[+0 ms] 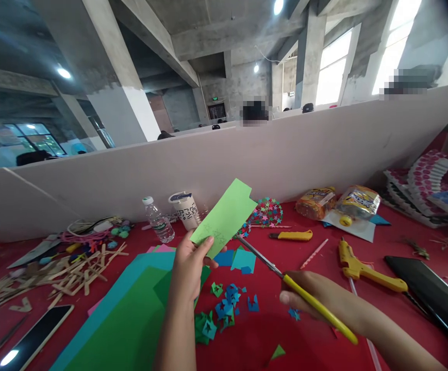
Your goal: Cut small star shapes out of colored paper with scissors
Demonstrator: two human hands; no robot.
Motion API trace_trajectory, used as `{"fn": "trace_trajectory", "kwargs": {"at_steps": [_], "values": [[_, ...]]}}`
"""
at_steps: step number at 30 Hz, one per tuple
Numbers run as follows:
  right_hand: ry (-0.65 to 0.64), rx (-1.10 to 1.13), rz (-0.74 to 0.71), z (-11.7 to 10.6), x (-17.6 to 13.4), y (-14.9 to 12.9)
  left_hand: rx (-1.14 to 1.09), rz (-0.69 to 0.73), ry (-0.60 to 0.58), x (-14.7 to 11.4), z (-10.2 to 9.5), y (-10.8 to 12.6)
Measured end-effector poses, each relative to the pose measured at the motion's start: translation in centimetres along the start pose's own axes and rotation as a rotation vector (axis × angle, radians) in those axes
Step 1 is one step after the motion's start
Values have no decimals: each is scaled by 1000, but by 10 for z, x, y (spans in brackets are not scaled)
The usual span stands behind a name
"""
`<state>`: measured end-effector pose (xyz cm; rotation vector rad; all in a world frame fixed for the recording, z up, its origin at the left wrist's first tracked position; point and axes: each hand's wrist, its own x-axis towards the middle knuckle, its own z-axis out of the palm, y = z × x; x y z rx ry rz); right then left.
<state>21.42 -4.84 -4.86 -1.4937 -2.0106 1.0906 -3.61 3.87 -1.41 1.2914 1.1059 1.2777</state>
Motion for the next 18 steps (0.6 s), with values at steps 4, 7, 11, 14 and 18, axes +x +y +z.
{"fn": "trace_trajectory", "kwargs": {"at_steps": [4, 7, 11, 14, 18], "values": [[-2, 64, 26, 8, -1, -6, 40, -25, -29, -4, 14, -2], [14, 105, 40, 11, -1, -9, 48, -31, -85, -8, 23, -2], [10, 111, 44, 10, -1, -8, 62, -41, -43, -9, 26, -2], [8, 106, 38, 8, 0, -6, 73, -68, 15, -9, 25, -3], [10, 124, 41, 10, 0, -6, 67, -72, -11, -10, 26, -1]]}}
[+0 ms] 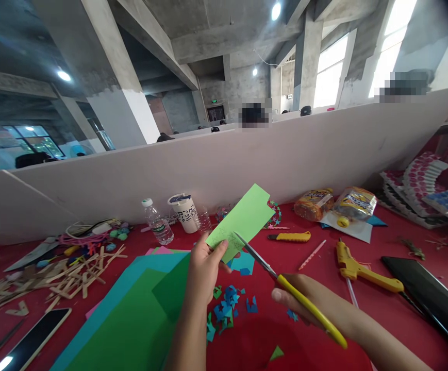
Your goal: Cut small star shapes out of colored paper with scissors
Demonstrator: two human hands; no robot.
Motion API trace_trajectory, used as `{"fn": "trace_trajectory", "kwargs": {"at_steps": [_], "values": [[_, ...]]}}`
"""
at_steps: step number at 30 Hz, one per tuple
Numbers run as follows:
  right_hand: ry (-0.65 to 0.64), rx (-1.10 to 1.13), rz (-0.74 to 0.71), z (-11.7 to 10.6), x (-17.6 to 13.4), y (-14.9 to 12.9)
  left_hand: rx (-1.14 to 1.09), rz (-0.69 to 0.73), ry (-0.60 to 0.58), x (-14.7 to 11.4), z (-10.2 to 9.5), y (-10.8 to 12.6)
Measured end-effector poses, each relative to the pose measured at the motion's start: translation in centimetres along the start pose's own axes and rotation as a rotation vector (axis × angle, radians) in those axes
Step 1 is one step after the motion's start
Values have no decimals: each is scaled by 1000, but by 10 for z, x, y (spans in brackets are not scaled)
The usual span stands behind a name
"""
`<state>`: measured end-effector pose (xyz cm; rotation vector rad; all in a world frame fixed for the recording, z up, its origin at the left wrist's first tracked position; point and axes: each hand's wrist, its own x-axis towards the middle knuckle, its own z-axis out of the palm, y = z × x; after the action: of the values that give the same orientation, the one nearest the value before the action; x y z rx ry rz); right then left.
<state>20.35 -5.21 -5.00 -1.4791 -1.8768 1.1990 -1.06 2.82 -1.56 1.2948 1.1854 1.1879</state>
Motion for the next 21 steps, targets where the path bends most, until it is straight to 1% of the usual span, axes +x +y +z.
{"fn": "trace_trajectory", "kwargs": {"at_steps": [3, 6, 12, 14, 18, 21], "values": [[14, 15, 10, 3, 2, 0, -9, 9, -47, -2, 2, 2], [33, 21, 37, 8, 6, 1, -23, 4, -67, -2, 2, 3], [75, 51, 118, 17, 13, 5, -20, 0, -98, 5, -3, -5], [77, 56, 126, 19, 15, 8, -8, -25, -148, 8, -4, -9], [75, 68, 137, 23, 17, 17, 13, -107, -306, 12, -1, -17], [82, 110, 175, 28, 23, 23, 14, -124, -334, 12, 3, -22]]}}
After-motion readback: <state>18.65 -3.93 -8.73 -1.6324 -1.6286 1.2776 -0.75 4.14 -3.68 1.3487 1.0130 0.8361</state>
